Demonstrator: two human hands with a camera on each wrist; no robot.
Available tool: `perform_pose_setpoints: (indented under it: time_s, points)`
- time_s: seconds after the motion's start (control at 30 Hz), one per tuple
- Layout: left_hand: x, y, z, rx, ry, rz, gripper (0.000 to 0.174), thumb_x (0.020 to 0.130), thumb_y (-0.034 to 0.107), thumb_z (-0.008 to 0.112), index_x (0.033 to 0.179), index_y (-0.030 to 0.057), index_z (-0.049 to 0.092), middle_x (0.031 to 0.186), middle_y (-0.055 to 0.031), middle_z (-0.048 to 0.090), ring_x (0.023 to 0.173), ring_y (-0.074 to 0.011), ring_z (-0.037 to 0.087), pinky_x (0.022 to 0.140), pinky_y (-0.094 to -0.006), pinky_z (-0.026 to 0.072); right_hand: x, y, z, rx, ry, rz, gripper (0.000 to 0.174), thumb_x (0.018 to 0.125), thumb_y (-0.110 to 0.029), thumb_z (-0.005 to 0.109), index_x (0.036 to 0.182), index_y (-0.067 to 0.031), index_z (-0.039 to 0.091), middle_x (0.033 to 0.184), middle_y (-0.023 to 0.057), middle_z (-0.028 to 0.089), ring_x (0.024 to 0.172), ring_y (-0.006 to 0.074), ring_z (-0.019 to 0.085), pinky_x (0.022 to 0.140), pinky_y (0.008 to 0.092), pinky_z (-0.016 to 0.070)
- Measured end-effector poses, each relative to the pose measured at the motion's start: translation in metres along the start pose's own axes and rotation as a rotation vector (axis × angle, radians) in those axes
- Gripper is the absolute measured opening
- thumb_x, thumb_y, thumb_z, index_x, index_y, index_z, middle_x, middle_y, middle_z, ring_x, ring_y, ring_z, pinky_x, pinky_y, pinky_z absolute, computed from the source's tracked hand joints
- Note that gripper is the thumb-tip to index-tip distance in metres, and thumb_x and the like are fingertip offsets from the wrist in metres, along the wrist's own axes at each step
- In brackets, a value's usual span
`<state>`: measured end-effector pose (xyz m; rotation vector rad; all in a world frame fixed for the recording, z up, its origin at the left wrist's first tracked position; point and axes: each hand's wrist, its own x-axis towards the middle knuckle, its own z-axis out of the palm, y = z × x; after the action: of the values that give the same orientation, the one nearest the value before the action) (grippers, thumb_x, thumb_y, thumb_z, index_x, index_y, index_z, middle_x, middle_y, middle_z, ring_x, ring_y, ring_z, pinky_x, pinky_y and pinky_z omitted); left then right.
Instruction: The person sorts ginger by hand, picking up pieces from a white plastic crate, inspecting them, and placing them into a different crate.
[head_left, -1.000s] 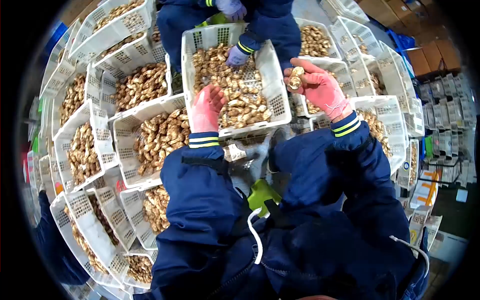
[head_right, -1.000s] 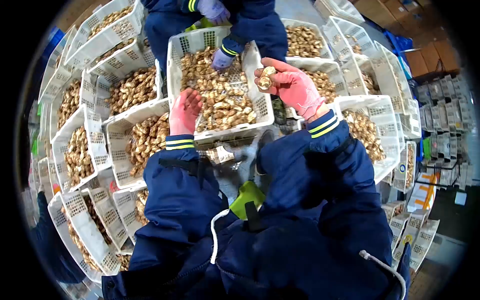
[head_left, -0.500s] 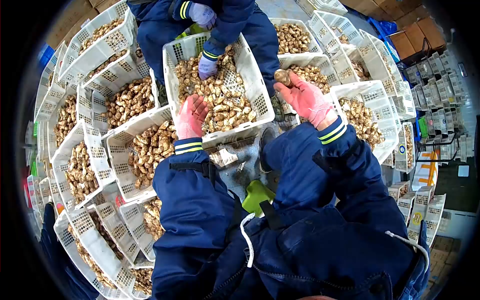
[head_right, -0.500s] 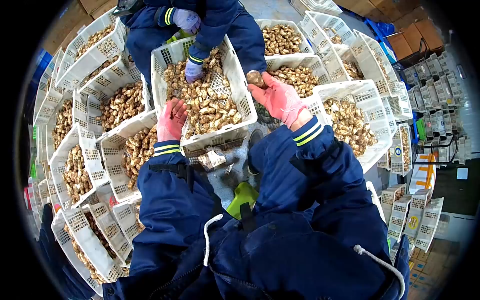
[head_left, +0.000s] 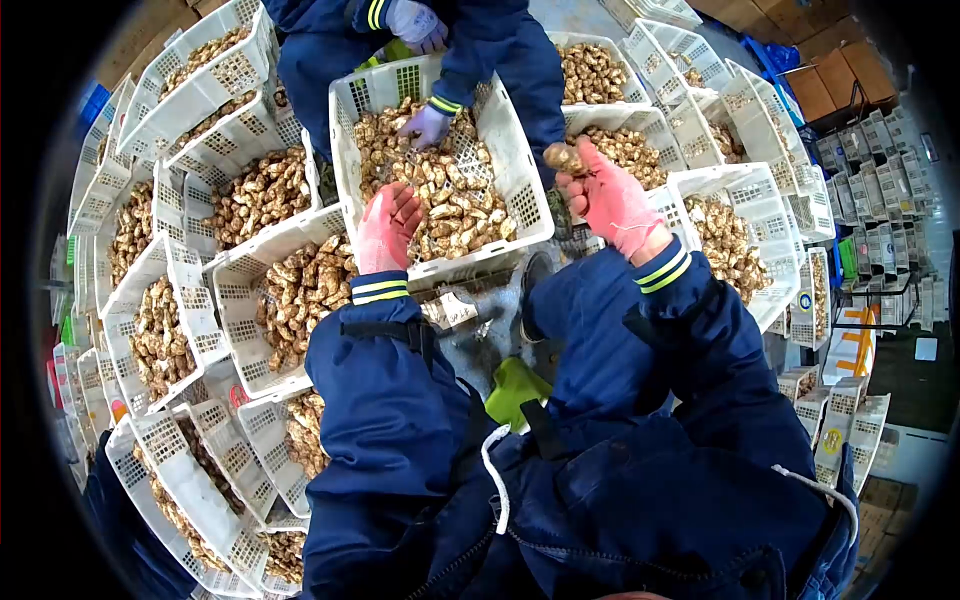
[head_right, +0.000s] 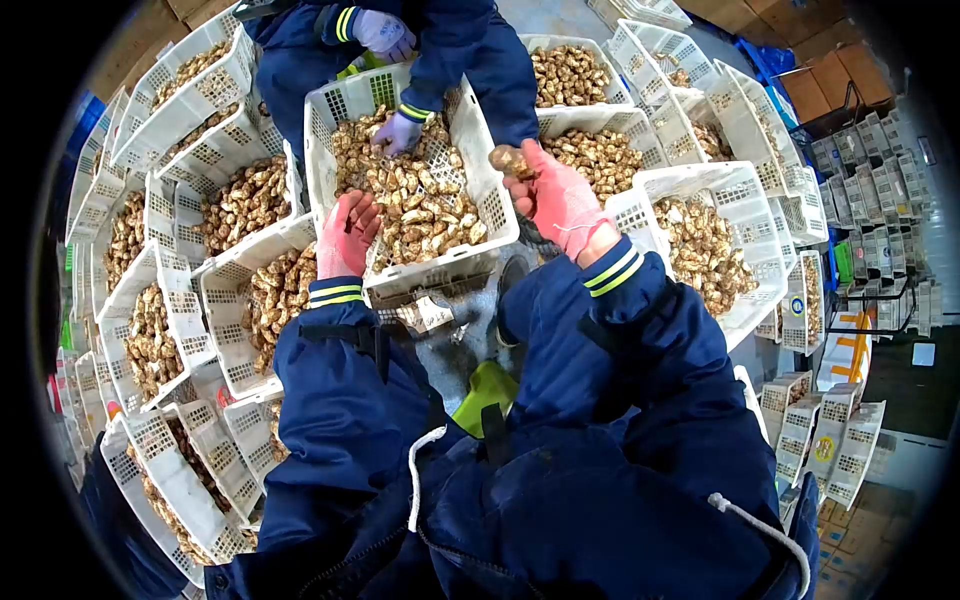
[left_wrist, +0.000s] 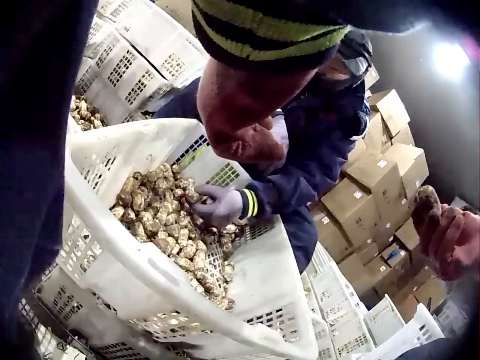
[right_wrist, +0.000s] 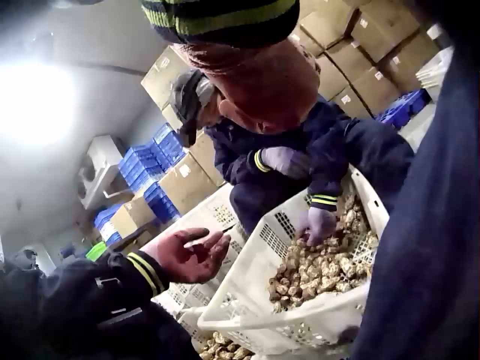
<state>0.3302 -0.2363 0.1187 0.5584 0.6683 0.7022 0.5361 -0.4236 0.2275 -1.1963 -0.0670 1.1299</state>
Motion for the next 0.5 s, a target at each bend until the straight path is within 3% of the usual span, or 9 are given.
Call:
perform_pose_setpoints:
  time_s: [0.07,0.13,0.17,0.2,0.27,0.3,0.4,0.47,0.5]
  points:
    - [-0.001,0.002,0.003,0.005,0.030,-0.009,0.029,0.089,0.023,0.051,0.108,0.0006,0.051,0.093,-0.0091,0.060,0.076,-0.0170,0.060,0.067,-0.0281,0.0522,-0.014,-0.017,-0.010,0.169,-0.134,-0.096,0.026,0.087,-0.034,0.055,0.100,-0.0111,0.055,0.081,0.0040,0.057,0.057,0.0078,0.047,0.047,0.0172,0.0377]
    - [-0.001,0.004,0.005,-0.004,0.076,-0.023,0.029,0.088,0.023,0.052,0.107,0.0006,0.051,0.093,-0.0095,0.059,0.076,-0.0173,0.060,0.067,-0.0279,0.0521,-0.024,-0.039,-0.045,0.390,-0.072,-0.426,0.022,0.087,-0.024,0.055,0.105,-0.0113,0.053,0.086,0.0052,0.056,0.063,0.0102,0.048,0.054,0.0177,0.0427]
    - [-0.004,0.005,0.006,0.025,0.076,-0.014,0.031,0.086,0.026,0.056,0.107,0.0039,0.054,0.097,-0.0071,0.061,0.084,-0.0168,0.060,0.074,-0.0282,0.0490,-0.030,-0.054,-0.083,0.143,-0.143,-0.728,0.032,0.085,-0.021,0.056,0.112,-0.0058,0.049,0.089,0.0069,0.056,0.069,0.0122,0.053,0.061,0.0186,0.0464]
    - [-0.002,0.002,0.004,0.002,0.067,0.006,0.033,0.086,0.027,0.056,0.109,0.0034,0.053,0.098,-0.0076,0.061,0.084,-0.0177,0.060,0.075,-0.0293,0.0488,-0.046,-0.068,-0.092,0.666,-0.214,-0.660,0.050,0.085,-0.029,0.052,0.124,0.0011,0.040,0.105,0.0118,0.056,0.084,0.0162,0.056,0.069,0.0229,0.0487]
    - [-0.003,0.001,0.002,-0.014,0.061,0.048,0.035,0.086,0.027,0.056,0.111,0.0024,0.051,0.101,-0.0090,0.059,0.085,-0.0189,0.059,0.075,-0.0303,0.0488,-0.056,-0.084,-0.139,0.753,-0.291,-0.758,0.070,0.088,-0.048,0.038,0.132,0.0054,0.028,0.124,0.0207,0.047,0.103,0.0228,0.051,0.080,0.0312,0.0474]
    - [-0.004,0.004,0.006,-0.116,0.061,0.063,0.030,0.086,0.020,0.057,0.108,0.0003,0.050,0.091,-0.0110,0.057,0.072,-0.0179,0.058,0.063,-0.0306,0.0532,-0.056,-0.084,-0.129,0.692,-0.263,-0.745,0.067,0.089,-0.045,0.038,0.131,0.0058,0.029,0.122,0.0207,0.048,0.103,0.0233,0.051,0.080,0.0313,0.0468]
    - [0.004,-0.005,-0.007,-0.153,0.163,0.113,0.022,0.087,0.018,0.054,0.104,0.0038,0.051,0.081,-0.0045,0.055,0.069,-0.0164,0.056,0.066,-0.0300,0.0510,-0.021,-0.078,-0.081,0.444,-0.174,-0.558,0.056,0.091,-0.035,0.041,0.128,0.0054,0.033,0.116,0.0201,0.052,0.101,0.0244,0.052,0.080,0.0317,0.0456]
    - [0.009,-0.008,-0.015,-0.133,0.155,0.070,0.024,0.086,0.021,0.056,0.106,0.0095,0.052,0.082,0.0009,0.047,0.068,-0.0102,0.047,0.063,-0.0284,0.0439,0.001,-0.052,-0.009,-0.085,-0.209,-0.389,0.043,0.090,-0.028,0.045,0.119,0.0041,0.044,0.109,0.0178,0.055,0.096,0.0231,0.054,0.080,0.0315,0.0454]
    - [0.010,-0.010,-0.015,-0.064,0.205,0.038,0.042,0.084,0.028,0.058,0.118,0.0083,0.044,0.107,-0.0074,0.040,0.095,-0.0202,0.039,0.079,-0.0360,0.0379,0.024,-0.034,0.011,-0.246,-0.261,-0.220,0.038,0.089,-0.025,0.047,0.115,0.0032,0.047,0.104,0.0163,0.056,0.090,0.0225,0.056,0.077,0.0317,0.0464]
